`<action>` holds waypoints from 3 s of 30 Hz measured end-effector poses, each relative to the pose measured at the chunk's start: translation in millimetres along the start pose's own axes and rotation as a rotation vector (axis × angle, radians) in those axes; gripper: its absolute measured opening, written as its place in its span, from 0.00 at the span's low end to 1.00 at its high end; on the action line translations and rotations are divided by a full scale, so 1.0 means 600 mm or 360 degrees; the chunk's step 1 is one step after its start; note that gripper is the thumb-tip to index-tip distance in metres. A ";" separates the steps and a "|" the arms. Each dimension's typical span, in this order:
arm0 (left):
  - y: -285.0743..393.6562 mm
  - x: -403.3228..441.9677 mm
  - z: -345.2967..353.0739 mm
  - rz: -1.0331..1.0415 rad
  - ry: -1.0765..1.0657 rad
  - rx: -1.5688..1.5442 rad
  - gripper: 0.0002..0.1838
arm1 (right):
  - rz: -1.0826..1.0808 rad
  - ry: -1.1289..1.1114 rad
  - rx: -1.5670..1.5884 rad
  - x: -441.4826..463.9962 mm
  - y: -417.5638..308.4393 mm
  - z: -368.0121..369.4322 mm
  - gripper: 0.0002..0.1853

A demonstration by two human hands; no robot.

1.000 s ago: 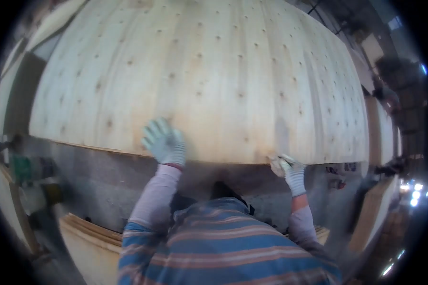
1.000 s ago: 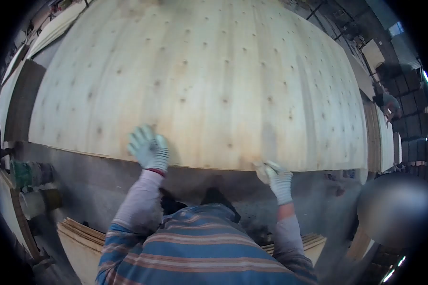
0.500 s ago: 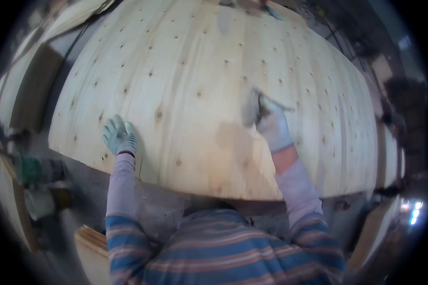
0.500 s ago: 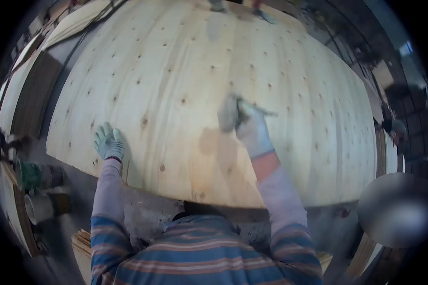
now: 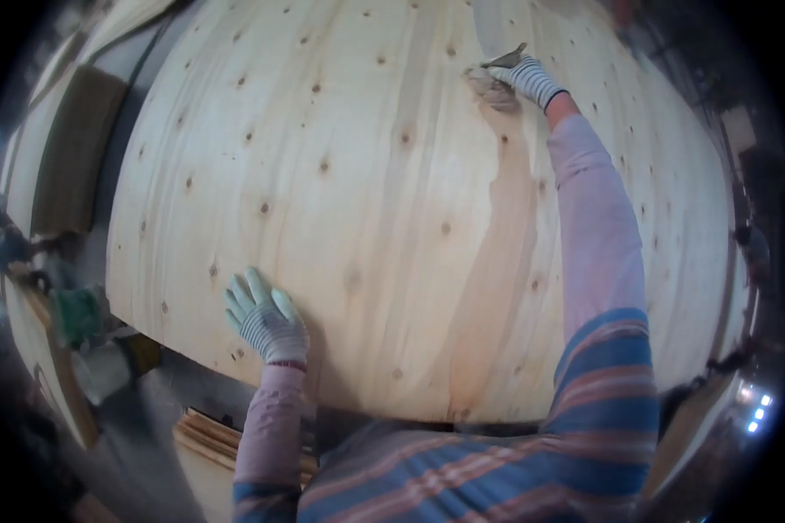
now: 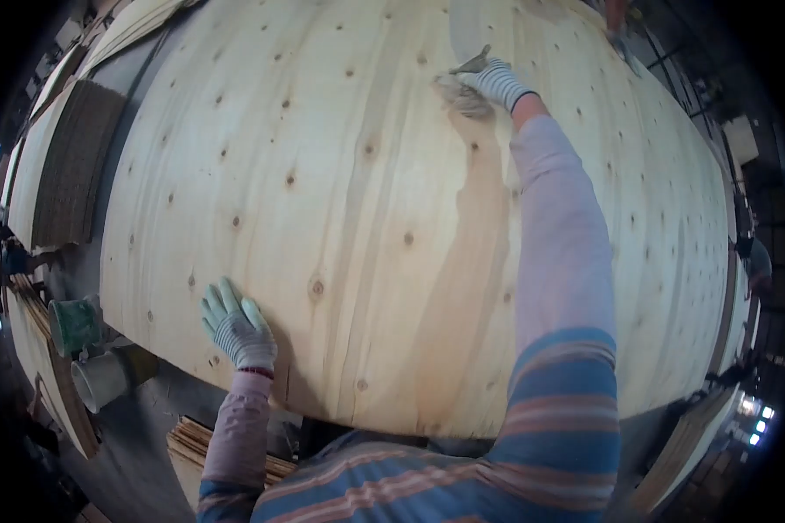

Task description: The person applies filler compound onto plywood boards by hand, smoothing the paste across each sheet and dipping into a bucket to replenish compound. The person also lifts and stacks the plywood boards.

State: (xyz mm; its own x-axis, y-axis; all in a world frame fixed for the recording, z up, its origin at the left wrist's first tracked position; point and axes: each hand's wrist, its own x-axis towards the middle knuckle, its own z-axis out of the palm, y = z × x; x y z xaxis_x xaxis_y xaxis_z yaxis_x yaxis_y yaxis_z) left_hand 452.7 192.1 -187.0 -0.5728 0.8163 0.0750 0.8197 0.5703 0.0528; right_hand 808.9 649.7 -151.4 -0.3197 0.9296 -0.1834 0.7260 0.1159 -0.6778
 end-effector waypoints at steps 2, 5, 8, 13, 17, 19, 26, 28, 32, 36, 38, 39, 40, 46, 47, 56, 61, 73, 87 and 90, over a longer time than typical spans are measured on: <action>-0.007 -0.006 0.008 0.0035 0.0052 -0.0018 0.30 | -0.0011 -0.0127 0.0020 -0.109 -0.037 0.041 0.17; -0.015 -0.005 0.028 0.0012 0.0029 0.0119 0.30 | -0.0192 -0.0280 0.0129 -0.314 -0.063 0.144 0.14; -0.013 -0.004 0.026 -0.0030 0.0042 0.0090 0.31 | 0.0180 -0.0380 0.0866 -0.575 -0.141 0.237 0.12; -0.012 -0.016 0.030 0.0068 0.0048 -0.0011 0.35 | -0.0319 0.0278 0.0101 -0.913 -0.235 0.416 0.12; -0.044 -0.013 -0.001 0.0407 -0.0005 -0.0094 0.34 | 0.0136 0.0876 -0.0281 -0.963 -0.325 0.557 0.14; -0.111 0.017 0.035 0.0944 0.0040 -0.0427 0.33 | 0.0353 0.0815 0.0324 -0.947 -0.381 0.562 0.13; -0.542 0.227 0.065 0.0441 0.0338 -0.0074 0.30 | 0.0411 0.0642 0.2010 -0.736 -0.436 0.555 0.12; -0.613 0.244 0.067 0.0400 0.0315 -0.0068 0.30 | 0.0230 0.0655 0.0873 -0.626 -0.390 0.554 0.12; -0.602 0.242 0.058 0.0351 0.0240 -0.0004 0.30 | -0.0014 0.0118 0.0466 -0.536 -0.363 0.560 0.12; -0.584 0.235 0.024 0.0270 0.0126 0.0015 0.32 | 0.0214 0.0071 0.0215 -0.691 -0.468 0.592 0.12; -0.575 0.235 0.001 0.0225 0.0041 -0.0019 0.32 | 0.0164 0.0315 -0.0101 -0.756 -0.476 0.647 0.13; -0.576 0.233 -0.006 0.0326 0.0010 -0.0030 0.33 | 0.0491 0.0352 0.0274 -0.783 -0.497 0.676 0.14; -0.579 0.235 -0.011 0.0438 -0.0013 -0.0041 0.33 | 0.0509 0.0403 0.0658 -0.804 -0.531 0.713 0.15; -0.701 0.398 -0.008 0.0953 -0.0071 -0.0477 0.29 | 0.0474 0.0506 0.1827 -0.733 -0.735 0.858 0.14; -0.718 0.424 0.006 0.0818 -0.0079 -0.0478 0.28 | 0.0463 0.0590 0.2130 -0.703 -0.753 0.865 0.14; -0.715 0.480 0.016 0.0561 -0.0193 -0.0756 0.26 | 0.0274 0.0449 0.0552 -0.341 -0.654 0.855 0.14; -0.728 0.482 0.018 0.0689 -0.0076 -0.0743 0.26 | 0.0157 0.0028 0.0398 -0.458 -0.759 0.890 0.12; -0.677 0.510 -0.100 0.2678 0.0197 -0.1626 0.27 | 0.0288 0.2862 0.3191 -0.866 -1.069 1.398 0.16; -0.889 -0.356 -0.096 0.5360 -0.0735 -0.0877 0.24 | 0.0611 0.5967 0.1990 -0.979 -1.361 1.875 0.18; -1.005 -0.425 -0.036 0.5627 -0.0616 0.0018 0.26 | 0.0644 0.5925 0.1579 -1.004 -1.348 1.858 0.12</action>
State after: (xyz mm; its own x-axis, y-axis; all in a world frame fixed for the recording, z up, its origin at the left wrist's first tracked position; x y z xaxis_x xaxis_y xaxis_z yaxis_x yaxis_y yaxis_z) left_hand 104.6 -361.9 -216.5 0.1947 -0.9795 -0.0520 -0.9608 -0.2011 0.1906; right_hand -264.3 -393.9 -286.5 0.0423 -0.7845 -0.6187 0.4674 0.5629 -0.6817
